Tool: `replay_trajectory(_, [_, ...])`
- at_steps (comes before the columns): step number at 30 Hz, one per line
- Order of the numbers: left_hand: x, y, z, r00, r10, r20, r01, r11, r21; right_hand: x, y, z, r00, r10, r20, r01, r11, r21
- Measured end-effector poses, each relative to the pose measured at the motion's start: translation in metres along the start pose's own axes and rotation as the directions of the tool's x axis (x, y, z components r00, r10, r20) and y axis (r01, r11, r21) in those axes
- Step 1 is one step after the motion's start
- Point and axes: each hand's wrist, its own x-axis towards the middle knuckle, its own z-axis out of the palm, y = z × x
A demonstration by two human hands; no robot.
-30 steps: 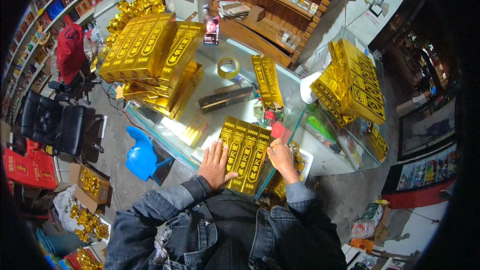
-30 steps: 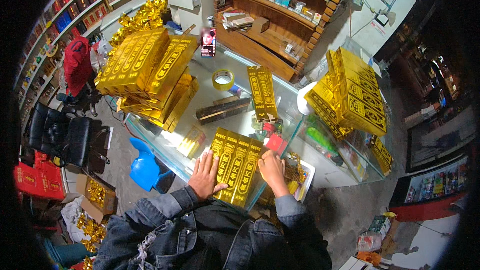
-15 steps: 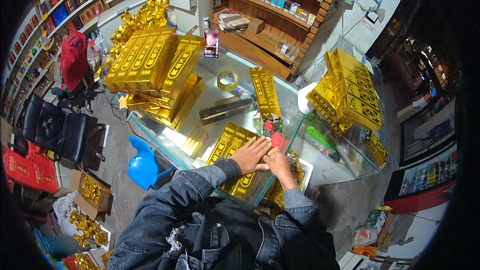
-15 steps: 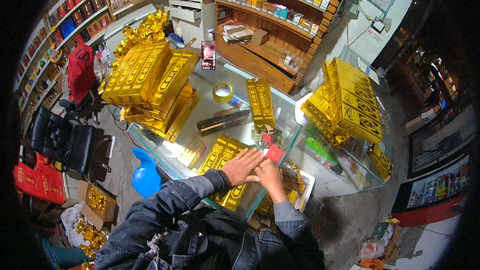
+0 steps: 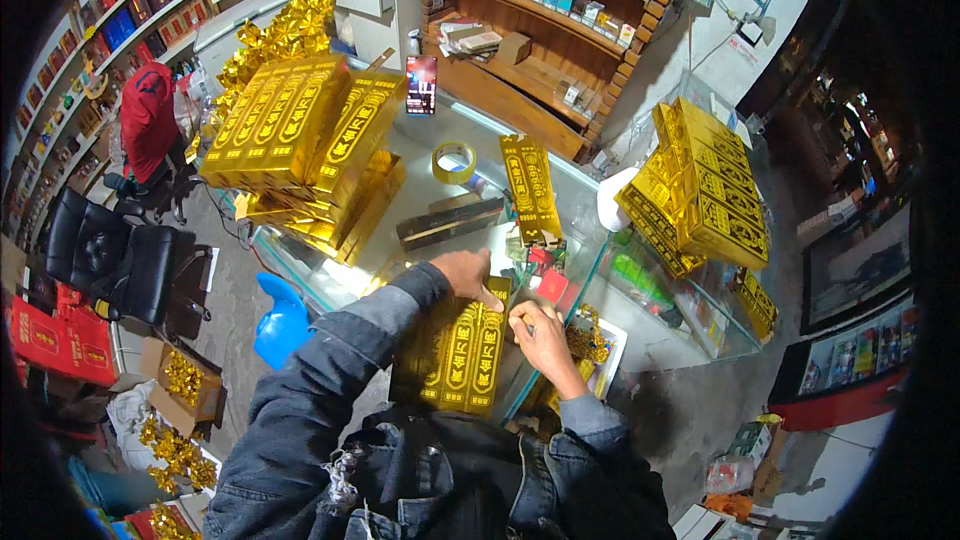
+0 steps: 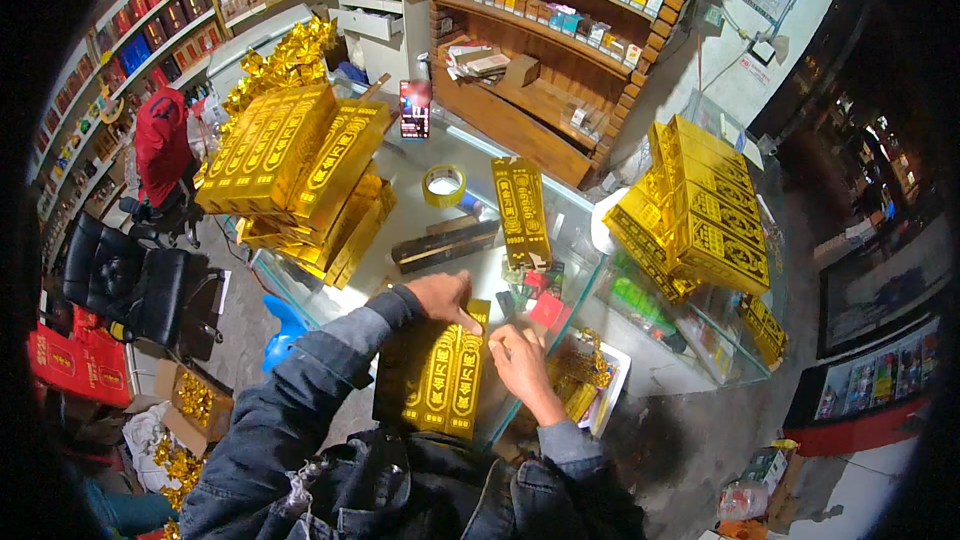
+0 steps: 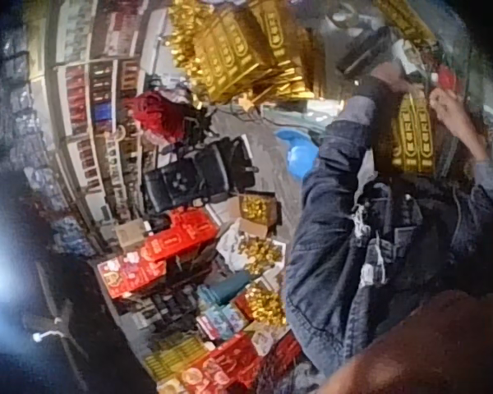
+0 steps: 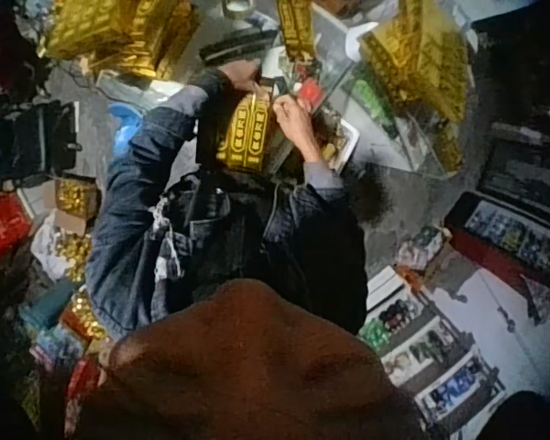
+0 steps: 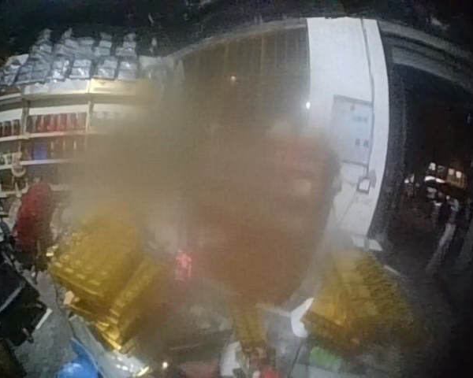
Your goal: The person assembles gold-colored paper wrappers into rectangular blocks using a hot glue gun. They align the wrappers, apply glue along edges, and press them together to form stacked units on a glass counter.
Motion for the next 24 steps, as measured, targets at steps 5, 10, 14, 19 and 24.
replay_trajectory(5, [-0.068,0.025,-0.046,0.963,0.138,-0.23,-0.15,0.988,-0.034,-0.002,-0.055,-0.054,0.973,-0.226,-0.044,0.219,0.966,-0.135])
replay_trajectory(10, [-0.145,0.066,-0.098,0.855,0.221,-0.469,-0.287,0.955,-0.073,-0.01,-0.109,-0.098,0.89,-0.397,-0.225,0.352,0.911,-0.215])
replay_trajectory(14, [-0.214,0.108,-0.13,0.746,0.349,-0.567,-0.353,0.929,0.109,-0.042,-0.141,-0.127,0.639,-0.645,-0.419,0.549,0.764,-0.339])
replay_trajectory(19, [-0.275,0.161,-0.145,0.603,0.468,-0.646,-0.491,0.856,0.162,-0.069,-0.18,-0.195,0.385,-0.898,-0.211,0.743,0.437,-0.506])
replay_trajectory(24, [-0.303,0.168,-0.156,0.786,0.412,-0.46,-0.394,0.908,0.139,-0.084,-0.21,-0.183,0.54,-0.774,-0.33,0.644,0.633,-0.43])
